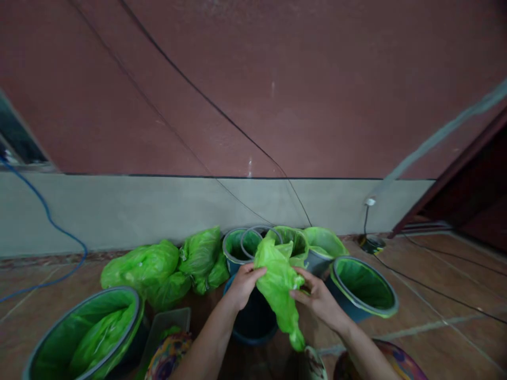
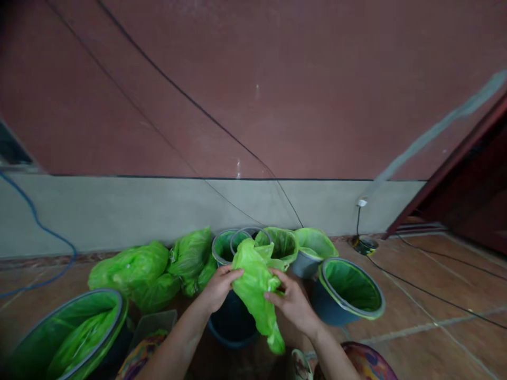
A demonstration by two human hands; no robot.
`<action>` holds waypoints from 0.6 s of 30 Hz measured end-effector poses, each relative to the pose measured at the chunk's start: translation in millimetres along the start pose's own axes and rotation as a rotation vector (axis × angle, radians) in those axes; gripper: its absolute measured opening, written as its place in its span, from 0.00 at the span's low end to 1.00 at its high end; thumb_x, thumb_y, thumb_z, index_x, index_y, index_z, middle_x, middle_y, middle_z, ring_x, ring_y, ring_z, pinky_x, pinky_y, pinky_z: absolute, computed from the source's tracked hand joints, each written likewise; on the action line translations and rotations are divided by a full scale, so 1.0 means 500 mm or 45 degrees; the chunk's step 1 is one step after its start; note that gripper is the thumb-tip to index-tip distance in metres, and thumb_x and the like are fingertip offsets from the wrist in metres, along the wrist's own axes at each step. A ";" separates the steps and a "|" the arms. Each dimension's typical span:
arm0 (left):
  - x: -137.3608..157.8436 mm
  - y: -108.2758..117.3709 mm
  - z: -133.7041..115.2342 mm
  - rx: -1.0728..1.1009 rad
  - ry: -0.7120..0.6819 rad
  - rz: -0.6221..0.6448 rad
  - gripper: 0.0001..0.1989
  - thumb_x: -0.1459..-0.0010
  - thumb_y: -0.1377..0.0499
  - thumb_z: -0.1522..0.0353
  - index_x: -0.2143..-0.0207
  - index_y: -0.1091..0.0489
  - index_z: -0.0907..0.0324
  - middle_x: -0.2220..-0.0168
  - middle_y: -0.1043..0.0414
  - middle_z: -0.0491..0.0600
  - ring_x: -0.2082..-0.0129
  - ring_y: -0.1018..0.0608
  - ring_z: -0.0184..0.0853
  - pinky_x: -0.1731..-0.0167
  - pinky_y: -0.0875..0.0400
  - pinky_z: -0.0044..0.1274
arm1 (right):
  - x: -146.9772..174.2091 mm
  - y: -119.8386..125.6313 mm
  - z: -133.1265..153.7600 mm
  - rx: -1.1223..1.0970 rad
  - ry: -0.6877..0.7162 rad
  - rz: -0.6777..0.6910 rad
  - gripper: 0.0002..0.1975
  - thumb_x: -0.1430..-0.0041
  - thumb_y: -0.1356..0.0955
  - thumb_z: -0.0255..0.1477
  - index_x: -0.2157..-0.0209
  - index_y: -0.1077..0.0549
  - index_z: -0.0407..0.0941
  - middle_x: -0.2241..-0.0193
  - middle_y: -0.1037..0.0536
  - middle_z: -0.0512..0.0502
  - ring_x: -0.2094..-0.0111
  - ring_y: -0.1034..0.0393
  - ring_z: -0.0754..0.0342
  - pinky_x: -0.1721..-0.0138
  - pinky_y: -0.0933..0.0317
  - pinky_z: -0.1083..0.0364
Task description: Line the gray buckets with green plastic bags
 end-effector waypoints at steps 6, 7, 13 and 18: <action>0.009 0.008 0.053 -0.224 0.125 -0.267 0.10 0.54 0.37 0.66 0.70 0.25 0.62 0.71 0.23 0.50 0.70 0.23 0.35 0.67 0.29 0.26 | 0.019 0.109 0.045 -0.003 0.182 -0.386 0.15 0.55 0.27 0.39 0.69 0.25 0.43 0.79 0.29 0.52 0.76 0.37 0.57 0.73 0.41 0.57; 0.009 0.011 0.064 -0.338 0.134 -0.315 0.07 0.53 0.38 0.67 0.72 0.26 0.62 0.73 0.24 0.49 0.71 0.23 0.34 0.67 0.30 0.26 | 0.024 0.118 0.052 0.025 0.199 -0.388 0.14 0.54 0.27 0.39 0.69 0.25 0.43 0.81 0.32 0.53 0.77 0.40 0.58 0.74 0.43 0.57; 0.018 -0.069 0.013 -0.805 -0.271 -0.464 0.18 0.53 0.39 0.69 0.57 0.30 0.61 0.57 0.27 0.55 0.57 0.25 0.39 0.55 0.32 0.31 | 0.061 0.139 0.132 0.544 0.413 -0.393 0.06 0.46 0.34 0.30 0.69 0.26 0.44 0.67 0.28 0.47 0.65 0.33 0.53 0.61 0.39 0.53; 0.072 -0.312 -0.056 -0.747 -0.666 0.224 0.30 0.51 0.42 0.75 0.44 0.39 0.57 0.47 0.32 0.53 0.49 0.28 0.37 0.47 0.36 0.30 | 0.100 0.135 0.198 0.928 0.572 -0.409 0.08 0.44 0.37 0.22 0.67 0.27 0.45 0.66 0.27 0.46 0.62 0.32 0.53 0.58 0.39 0.52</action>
Point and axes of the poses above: each hand's wrist, its own x-axis away from the middle knuckle, its own y-axis out of the back of the hand, z = x × y, the point moved 10 cm from there along -x, towards the middle knuckle
